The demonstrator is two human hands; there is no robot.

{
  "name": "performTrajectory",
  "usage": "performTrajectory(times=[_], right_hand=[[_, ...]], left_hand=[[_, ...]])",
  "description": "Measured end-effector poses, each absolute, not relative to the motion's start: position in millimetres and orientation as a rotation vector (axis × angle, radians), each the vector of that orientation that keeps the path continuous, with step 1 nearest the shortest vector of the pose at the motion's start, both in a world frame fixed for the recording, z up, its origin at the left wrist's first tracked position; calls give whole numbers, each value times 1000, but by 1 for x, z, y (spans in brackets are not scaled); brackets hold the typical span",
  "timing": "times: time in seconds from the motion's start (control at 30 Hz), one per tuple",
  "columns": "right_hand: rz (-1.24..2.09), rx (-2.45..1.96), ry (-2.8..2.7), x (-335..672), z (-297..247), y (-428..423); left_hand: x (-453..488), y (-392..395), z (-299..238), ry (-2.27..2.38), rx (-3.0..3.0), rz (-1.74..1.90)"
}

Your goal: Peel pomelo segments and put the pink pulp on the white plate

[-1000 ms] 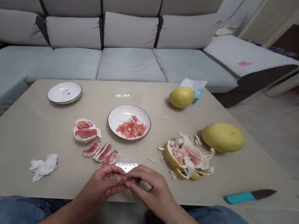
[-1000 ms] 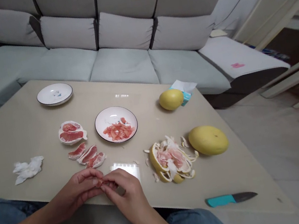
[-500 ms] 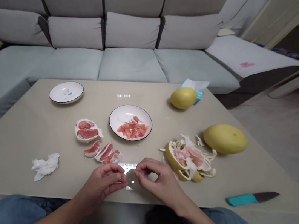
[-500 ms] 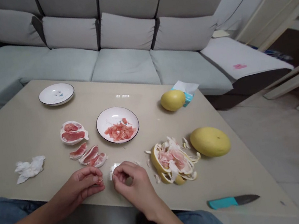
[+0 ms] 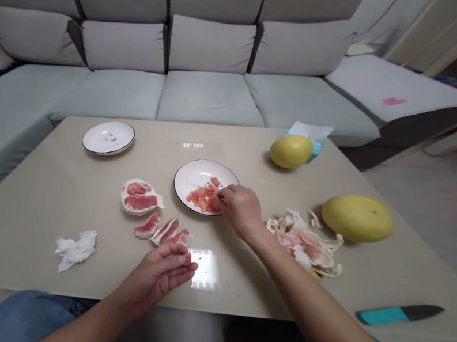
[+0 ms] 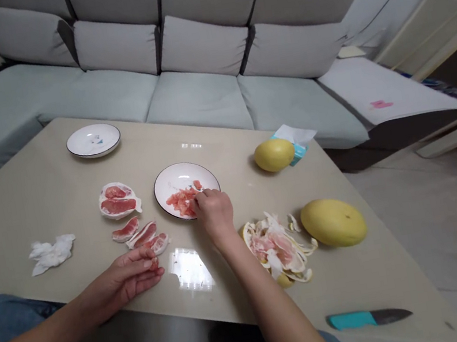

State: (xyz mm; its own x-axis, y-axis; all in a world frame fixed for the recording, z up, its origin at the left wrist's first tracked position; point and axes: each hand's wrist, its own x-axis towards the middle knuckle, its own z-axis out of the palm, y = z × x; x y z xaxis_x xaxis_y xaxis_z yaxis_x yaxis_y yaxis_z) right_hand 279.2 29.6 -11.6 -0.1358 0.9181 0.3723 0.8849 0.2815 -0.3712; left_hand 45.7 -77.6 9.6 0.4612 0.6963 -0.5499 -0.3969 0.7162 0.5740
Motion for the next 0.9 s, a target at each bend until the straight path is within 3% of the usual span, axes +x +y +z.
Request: performTrajectory(times=[0.27,0.4,0.5,0.9], right_hand=[[145,-1534,-2010,280,10,-3],[644,-1349,-1814,259,25,-63],[786,-1269,-1717,242,29,-99],[639,-1255,-1734,231,24,-118]], left_hand=[[48,-81,12,937,532,751],[52,-84,9,1026,702,837],[56,-87,7,1051,897,914],[61,-100,14,1026,1287,1045]])
